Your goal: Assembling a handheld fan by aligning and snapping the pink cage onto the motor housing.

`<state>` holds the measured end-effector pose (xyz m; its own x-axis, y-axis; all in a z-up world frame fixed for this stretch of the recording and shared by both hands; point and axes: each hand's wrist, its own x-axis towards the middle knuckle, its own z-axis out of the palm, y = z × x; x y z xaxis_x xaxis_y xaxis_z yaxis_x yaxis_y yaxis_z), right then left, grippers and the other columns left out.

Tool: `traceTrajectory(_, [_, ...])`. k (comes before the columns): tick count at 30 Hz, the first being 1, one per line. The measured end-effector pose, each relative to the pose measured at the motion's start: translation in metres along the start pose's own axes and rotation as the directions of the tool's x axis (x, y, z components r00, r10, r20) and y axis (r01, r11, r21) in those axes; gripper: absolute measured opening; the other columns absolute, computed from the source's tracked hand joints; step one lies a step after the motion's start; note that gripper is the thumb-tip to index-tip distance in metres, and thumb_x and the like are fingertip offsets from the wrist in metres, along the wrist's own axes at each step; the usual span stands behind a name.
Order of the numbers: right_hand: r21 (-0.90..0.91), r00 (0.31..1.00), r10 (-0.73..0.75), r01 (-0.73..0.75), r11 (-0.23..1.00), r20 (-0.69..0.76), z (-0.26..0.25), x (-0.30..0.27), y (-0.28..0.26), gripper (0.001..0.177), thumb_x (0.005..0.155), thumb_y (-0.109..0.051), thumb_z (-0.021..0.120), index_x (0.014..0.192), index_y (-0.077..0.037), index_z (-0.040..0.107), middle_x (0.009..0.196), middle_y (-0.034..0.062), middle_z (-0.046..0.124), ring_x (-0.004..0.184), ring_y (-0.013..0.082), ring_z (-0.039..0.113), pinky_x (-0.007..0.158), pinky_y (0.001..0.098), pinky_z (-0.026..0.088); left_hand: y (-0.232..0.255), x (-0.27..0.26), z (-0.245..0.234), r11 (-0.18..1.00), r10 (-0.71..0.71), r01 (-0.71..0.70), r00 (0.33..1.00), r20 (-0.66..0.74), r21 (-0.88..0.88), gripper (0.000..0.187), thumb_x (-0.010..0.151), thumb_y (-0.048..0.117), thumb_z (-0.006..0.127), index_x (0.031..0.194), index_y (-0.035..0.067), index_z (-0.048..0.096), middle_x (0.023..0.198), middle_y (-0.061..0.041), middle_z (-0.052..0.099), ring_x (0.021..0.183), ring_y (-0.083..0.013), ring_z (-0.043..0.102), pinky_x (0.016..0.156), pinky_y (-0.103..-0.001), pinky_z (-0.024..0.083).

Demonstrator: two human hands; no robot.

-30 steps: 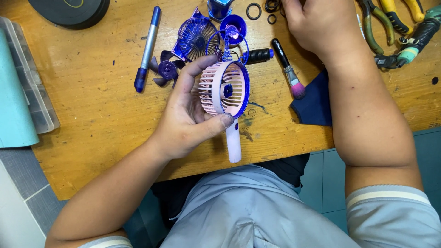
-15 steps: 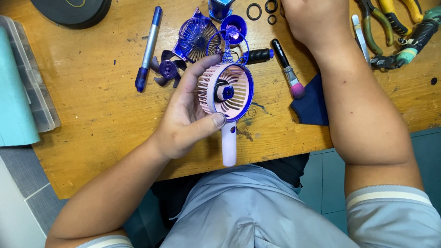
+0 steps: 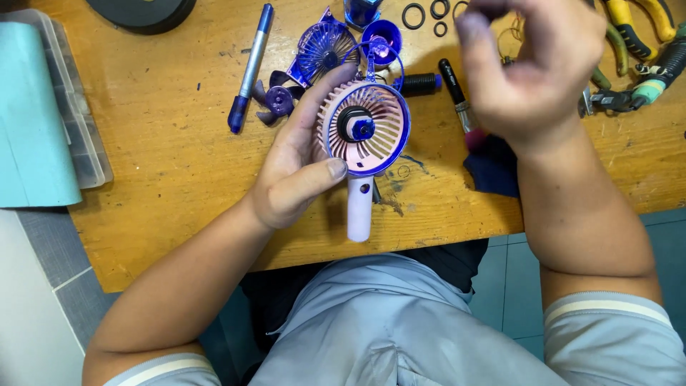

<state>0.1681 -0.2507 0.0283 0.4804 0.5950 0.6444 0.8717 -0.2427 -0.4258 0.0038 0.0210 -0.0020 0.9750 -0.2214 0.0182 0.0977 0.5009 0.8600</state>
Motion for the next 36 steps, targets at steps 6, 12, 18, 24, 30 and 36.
traceTrajectory(6, [0.107, 0.936, -0.213, 0.19, 0.976, 0.28, 0.011, 0.019, -0.055, 0.028, 0.117, -0.01, 0.092, 0.129, 0.013, 0.08, 0.125, 0.0305, 0.081, 0.098, 0.0417, 0.076, 0.087, 0.0501, 0.062, -0.014, 0.001, 0.001, 0.991, 0.112, -0.11, 0.993, -0.033, 0.076, 0.088, 0.109, 0.013, 0.08, 0.182, 0.013, 0.031, 0.167, -0.024, 0.056, 0.145, -0.0331, 0.066, 0.13, -0.045, 0.062])
traceTrajectory(12, [-0.044, 0.924, -0.139, 0.165, 0.985, 0.356, 0.026, 0.007, -0.055, 0.029, 0.112, -0.02, 0.09, 0.128, 0.003, 0.082, 0.124, 0.0213, 0.082, 0.097, 0.0372, 0.078, 0.083, 0.0487, 0.062, -0.007, 0.002, 0.015, 0.998, 0.043, -0.037, 0.991, -0.129, 0.052, 0.09, 0.101, 0.007, 0.089, 0.176, 0.013, 0.039, 0.162, -0.018, 0.06, 0.134, -0.0212, 0.069, 0.111, -0.033, 0.066])
traceTrajectory(18, [0.03, 0.968, -0.02, 0.013, 0.999, 0.252, 0.041, -0.004, -0.053, 0.022, 0.101, -0.017, 0.094, 0.115, -0.003, 0.084, 0.11, 0.0173, 0.081, 0.093, 0.0441, 0.08, 0.077, 0.0522, 0.063, -0.023, 0.003, 0.019, 0.998, 0.036, -0.044, 0.977, -0.211, -0.034, 0.101, 0.091, -0.003, 0.094, 0.177, 0.006, 0.043, 0.157, -0.018, 0.062, 0.121, -0.0321, 0.082, 0.102, -0.041, 0.075])
traceTrajectory(24, [0.042, 0.977, -0.05, 0.042, 0.998, 0.208, 0.044, -0.003, -0.054, 0.01, 0.102, -0.015, 0.093, 0.107, -0.01, 0.085, 0.105, 0.0103, 0.08, 0.086, 0.0364, 0.077, 0.076, 0.0449, 0.063, -0.021, 0.002, 0.02, 1.0, 0.021, -0.017, 0.974, -0.224, 0.019, 0.101, 0.089, 0.002, 0.097, 0.175, 0.006, 0.045, 0.156, -0.018, 0.06, 0.123, -0.0318, 0.079, 0.099, -0.042, 0.074])
traceTrajectory(30, [0.101, 0.984, -0.057, 0.04, 0.994, 0.169, 0.045, 0.004, -0.063, 0.007, 0.103, -0.01, 0.091, 0.105, -0.007, 0.085, 0.102, 0.0111, 0.078, 0.084, 0.0358, 0.075, 0.075, 0.0432, 0.063, -0.019, 0.002, 0.021, 1.0, 0.016, -0.01, 0.972, -0.235, 0.027, 0.1, 0.088, 0.003, 0.097, 0.174, 0.007, 0.046, 0.154, -0.018, 0.06, 0.121, -0.0324, 0.081, 0.097, -0.041, 0.075])
traceTrajectory(36, [0.151, 0.982, -0.087, 0.062, 0.987, 0.165, 0.043, 0.007, -0.062, 0.009, 0.103, -0.007, 0.088, 0.105, -0.001, 0.082, 0.101, 0.0153, 0.074, 0.083, 0.0396, 0.074, 0.074, 0.0457, 0.062, -0.018, 0.002, 0.02, 1.0, 0.017, -0.011, 0.975, -0.223, 0.029, 0.098, 0.089, 0.004, 0.097, 0.172, 0.006, 0.046, 0.152, -0.019, 0.059, 0.119, -0.0319, 0.081, 0.095, -0.04, 0.075])
